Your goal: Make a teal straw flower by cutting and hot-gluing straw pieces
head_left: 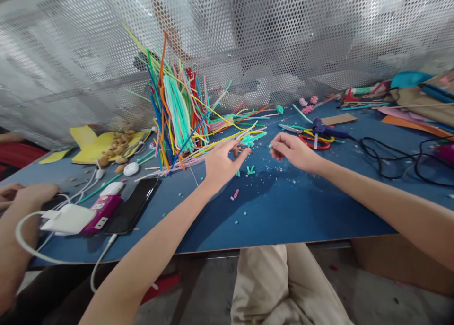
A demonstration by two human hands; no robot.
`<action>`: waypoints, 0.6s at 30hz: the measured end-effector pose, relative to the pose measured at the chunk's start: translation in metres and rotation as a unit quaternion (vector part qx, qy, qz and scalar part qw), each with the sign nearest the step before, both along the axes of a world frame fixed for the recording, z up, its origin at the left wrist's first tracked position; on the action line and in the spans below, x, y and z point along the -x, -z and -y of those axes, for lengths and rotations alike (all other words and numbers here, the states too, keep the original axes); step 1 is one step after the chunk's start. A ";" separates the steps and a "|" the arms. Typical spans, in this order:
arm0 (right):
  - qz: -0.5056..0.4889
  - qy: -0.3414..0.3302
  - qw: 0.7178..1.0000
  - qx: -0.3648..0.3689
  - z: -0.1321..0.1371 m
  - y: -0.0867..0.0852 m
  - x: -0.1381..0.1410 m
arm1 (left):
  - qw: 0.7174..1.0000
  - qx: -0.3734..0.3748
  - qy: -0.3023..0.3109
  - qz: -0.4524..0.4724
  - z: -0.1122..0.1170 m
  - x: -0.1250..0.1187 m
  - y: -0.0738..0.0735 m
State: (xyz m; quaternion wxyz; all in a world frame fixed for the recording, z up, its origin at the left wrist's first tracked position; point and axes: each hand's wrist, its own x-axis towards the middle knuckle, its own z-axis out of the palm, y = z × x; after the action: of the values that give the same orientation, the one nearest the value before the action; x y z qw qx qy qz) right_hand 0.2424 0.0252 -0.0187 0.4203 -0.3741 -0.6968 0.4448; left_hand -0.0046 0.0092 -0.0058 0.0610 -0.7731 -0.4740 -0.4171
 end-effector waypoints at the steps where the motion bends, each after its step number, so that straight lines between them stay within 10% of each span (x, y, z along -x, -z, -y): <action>1: 0.014 0.002 1.000 -0.013 0.003 0.000 0.003 | 1.000 0.022 0.007 -0.002 0.002 -0.002 -0.001; 18: 0.095 0.004 0.993 -0.071 0.030 -0.008 0.020 | 0.987 0.099 0.127 0.026 0.015 -0.011 -0.004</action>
State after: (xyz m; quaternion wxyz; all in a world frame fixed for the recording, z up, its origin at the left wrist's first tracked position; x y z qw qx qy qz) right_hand 0.2223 -0.0045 -0.0105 0.3795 -0.3866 -0.7616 0.3556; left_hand 0.0068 -0.0053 -0.0022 -0.0817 -0.8178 -0.4128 -0.3926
